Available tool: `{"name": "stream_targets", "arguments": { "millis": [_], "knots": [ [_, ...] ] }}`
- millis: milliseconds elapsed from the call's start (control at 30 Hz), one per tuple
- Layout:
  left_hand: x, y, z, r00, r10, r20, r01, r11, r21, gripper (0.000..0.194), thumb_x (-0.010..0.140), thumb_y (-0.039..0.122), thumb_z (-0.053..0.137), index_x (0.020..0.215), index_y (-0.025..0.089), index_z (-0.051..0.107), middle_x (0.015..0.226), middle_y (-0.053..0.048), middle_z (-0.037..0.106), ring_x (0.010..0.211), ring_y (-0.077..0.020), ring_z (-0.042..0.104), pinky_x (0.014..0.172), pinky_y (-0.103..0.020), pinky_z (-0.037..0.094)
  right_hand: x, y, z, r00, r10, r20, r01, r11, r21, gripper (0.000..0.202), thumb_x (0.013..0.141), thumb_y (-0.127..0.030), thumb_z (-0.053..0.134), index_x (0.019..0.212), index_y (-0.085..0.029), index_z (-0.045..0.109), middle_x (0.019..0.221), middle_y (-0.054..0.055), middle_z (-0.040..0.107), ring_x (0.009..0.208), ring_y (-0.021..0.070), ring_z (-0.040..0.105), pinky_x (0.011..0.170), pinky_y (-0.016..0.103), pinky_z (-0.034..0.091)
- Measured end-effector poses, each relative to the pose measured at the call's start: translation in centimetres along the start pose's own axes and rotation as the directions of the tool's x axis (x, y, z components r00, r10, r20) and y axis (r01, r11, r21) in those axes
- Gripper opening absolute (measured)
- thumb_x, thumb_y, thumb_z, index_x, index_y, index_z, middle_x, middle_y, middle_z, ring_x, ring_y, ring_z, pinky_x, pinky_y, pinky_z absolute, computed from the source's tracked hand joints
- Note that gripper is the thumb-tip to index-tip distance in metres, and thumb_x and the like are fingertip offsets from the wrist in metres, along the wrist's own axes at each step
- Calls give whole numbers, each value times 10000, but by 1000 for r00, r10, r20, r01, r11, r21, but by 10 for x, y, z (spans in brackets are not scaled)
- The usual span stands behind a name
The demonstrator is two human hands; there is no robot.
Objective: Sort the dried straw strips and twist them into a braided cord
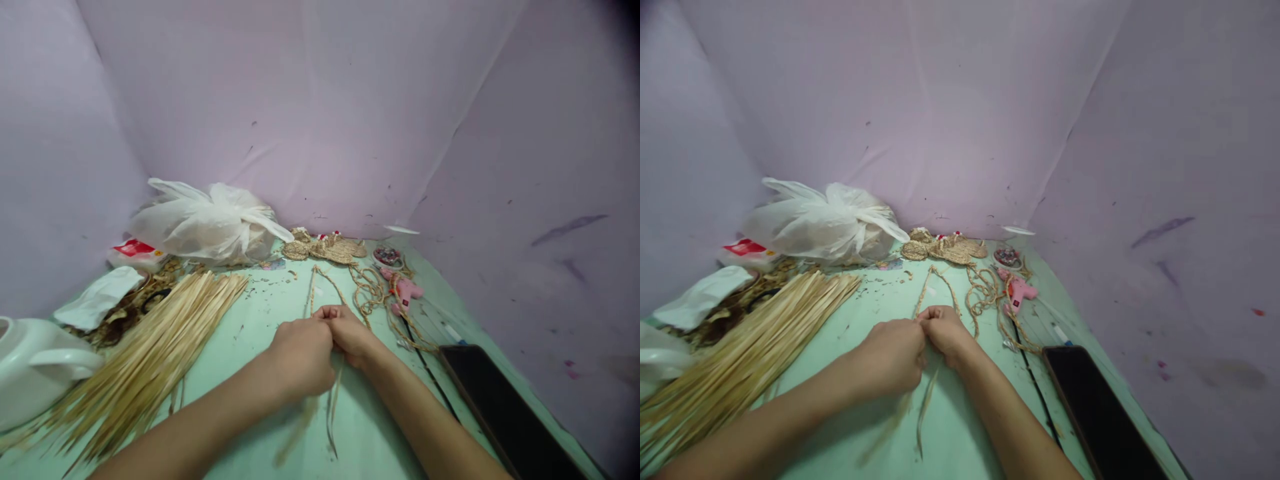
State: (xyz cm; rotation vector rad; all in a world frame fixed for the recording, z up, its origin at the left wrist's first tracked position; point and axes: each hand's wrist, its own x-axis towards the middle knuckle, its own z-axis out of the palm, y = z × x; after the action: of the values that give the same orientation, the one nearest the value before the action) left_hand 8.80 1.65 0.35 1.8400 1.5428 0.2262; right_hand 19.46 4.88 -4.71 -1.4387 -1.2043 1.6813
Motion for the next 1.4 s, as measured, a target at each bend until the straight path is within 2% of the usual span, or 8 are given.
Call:
{"name": "stream_targets", "arguments": {
  "millis": [167, 367, 500, 667, 800, 933, 1233, 1400],
  "knots": [
    [15, -18, -33, 983, -172, -67, 163, 978, -130, 87, 612, 216, 500, 588, 148, 549, 479, -11, 507, 389, -112, 446, 414, -236, 280, -2, -3, -1, 992, -12, 127, 9, 1000, 25, 106, 575, -206, 558, 536, -152, 476, 329, -106, 303, 294, 20, 153, 341, 200, 53],
    [39, -38, -18, 917, -74, 393, 309, 753, -581, 104, 623, 216, 524, 615, 115, 547, 482, -4, 526, 345, -63, 416, 363, -190, 283, -2, -4, -5, 990, -42, 136, 43, 999, 0, 119, 572, -213, 590, 617, -147, 503, 453, -52, 511, 328, 23, 252, 355, 189, 107],
    [41, -37, -9, 950, -179, 254, 273, 871, -408, 124, 594, 194, 501, 482, 141, 495, 340, 33, 398, 298, -72, 340, 341, -202, 249, 5, 1, -9, 987, -112, 118, 135, 967, -215, 63, 593, -164, 557, 644, -138, 531, 514, -26, 555, 389, 37, 349, 388, 172, 211],
    [39, -32, -4, 972, -236, -1, 235, 968, -81, 89, 510, 151, 488, 428, 161, 456, 308, 46, 296, 361, -96, 336, 384, -223, 235, 0, 3, -8, 943, -327, 68, 275, 644, -714, 71, 622, -153, 529, 647, -146, 595, 596, 39, 622, 530, 109, 498, 468, 198, 300],
    [41, -34, 1, 985, -148, -95, 138, 985, -103, 82, 470, 115, 475, 402, 151, 445, 361, 55, 249, 425, -77, 291, 408, -216, 205, -19, -10, 3, 916, -401, 18, 169, 343, -924, 141, 621, -155, 522, 695, -161, 641, 683, 96, 659, 620, 181, 568, 498, 240, 300],
    [42, -34, 4, 986, -161, -46, 146, 960, -238, 106, 477, 87, 433, 396, 155, 433, 321, 52, 265, 369, -73, 280, 380, -219, 194, -35, -20, 16, 932, -355, -69, 13, 224, -974, 177, 637, -185, 517, 730, -154, 664, 700, 138, 659, 656, 237, 597, 504, 269, 303],
    [36, -34, -12, 967, -182, 176, 245, 844, -477, 79, 462, 70, 446, 421, 129, 476, 309, 53, 335, 295, -40, 244, 334, -197, 157, -47, -21, 28, 957, -282, 61, 112, 167, -980, 188, 617, -147, 541, 736, -165, 684, 688, 126, 662, 634, 235, 598, 501, 271, 306],
    [39, -41, -17, 976, -96, 198, 185, 844, -503, 37, 467, 113, 498, 472, 122, 533, 317, 55, 370, 289, -40, 254, 319, -187, 163, -36, -30, -2, 968, -241, 70, 192, 532, -825, 130, 645, -277, 575, 609, -180, 652, 553, 44, 600, 558, 167, 540, 474, 243, 312]
  ]
}}
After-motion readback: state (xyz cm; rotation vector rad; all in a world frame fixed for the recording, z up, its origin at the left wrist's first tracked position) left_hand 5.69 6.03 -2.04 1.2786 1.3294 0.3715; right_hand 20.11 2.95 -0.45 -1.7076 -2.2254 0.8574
